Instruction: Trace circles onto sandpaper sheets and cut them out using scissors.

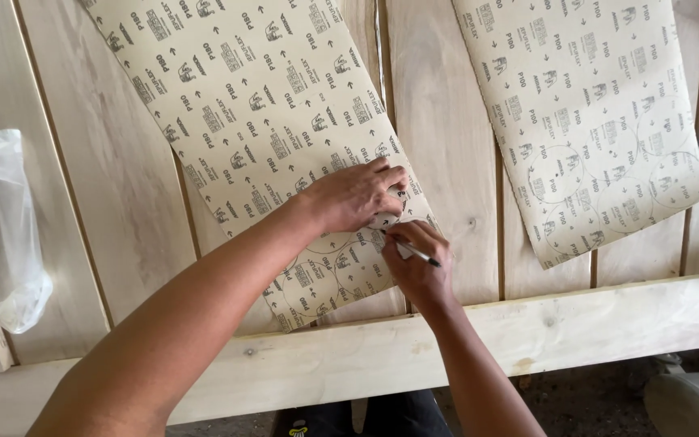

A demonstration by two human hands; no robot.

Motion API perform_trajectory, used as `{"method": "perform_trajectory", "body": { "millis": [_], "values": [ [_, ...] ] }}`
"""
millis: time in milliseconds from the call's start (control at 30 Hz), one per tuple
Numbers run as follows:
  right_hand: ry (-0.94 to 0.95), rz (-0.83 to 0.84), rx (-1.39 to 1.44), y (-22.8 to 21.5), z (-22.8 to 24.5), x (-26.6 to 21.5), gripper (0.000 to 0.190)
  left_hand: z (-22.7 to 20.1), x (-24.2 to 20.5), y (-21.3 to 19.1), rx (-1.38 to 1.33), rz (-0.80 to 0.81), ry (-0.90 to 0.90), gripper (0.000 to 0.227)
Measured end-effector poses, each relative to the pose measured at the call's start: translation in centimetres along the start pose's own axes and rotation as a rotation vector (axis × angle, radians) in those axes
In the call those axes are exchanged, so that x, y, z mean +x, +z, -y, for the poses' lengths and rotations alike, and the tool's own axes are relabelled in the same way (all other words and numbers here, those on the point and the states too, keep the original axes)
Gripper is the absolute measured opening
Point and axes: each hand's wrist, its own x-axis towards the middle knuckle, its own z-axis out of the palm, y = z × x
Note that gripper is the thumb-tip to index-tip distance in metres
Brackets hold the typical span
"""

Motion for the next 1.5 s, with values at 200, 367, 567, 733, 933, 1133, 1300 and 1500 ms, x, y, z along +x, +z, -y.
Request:
{"method": "perform_trajectory", "body": {
  "millis": [200,367,567,733,933,1133,1300,1500],
  "values": [
    [0.101,-0.067,-0.028,-1.5,-1.6,1.0,0.007,0.3,-0.2,0.8,0.144,-0.093,0.079,0.011],
    [0.031,-0.061,-0.062,-1.4,-1.0,0.9,0.007,-0.4,-0.6,1.2,0.117,-0.088,-0.003,0.021],
    [0.055,-0.087,-0.085,-1.4,-1.6,1.9,0.006,-1.0,-1.1,2.4,0.132,-0.171,-0.023,0.021],
    [0.081,-0.085,-0.103,-1.2,-1.8,4.3,0.003,-2.7,-1.7,0.7,0.110,-0.028,-0.093,0.019],
    [0.022,-0.015,-0.106,-1.6,-0.9,6.1,0.007,-4.6,-2.0,2.3,0.414,-0.112,-0.149,0.016],
    [0.063,0.010,-0.140,-1.7,-1.2,6.8,0.009,-5.9,-2.7,4.4,0.247,-0.392,-0.281,0.017],
    [0.023,0.127,-0.086,0.0,-0.6,9.4,0.009,-7.4,-2.6,5.2,0.229,-0.532,-0.413,0.013],
    [0.017,0.395,-0.124,1.1,1.9,11.1,0.014,-9.9,-1.5,6.5,0.260,-0.569,-0.592,0.036]
  ]
}}
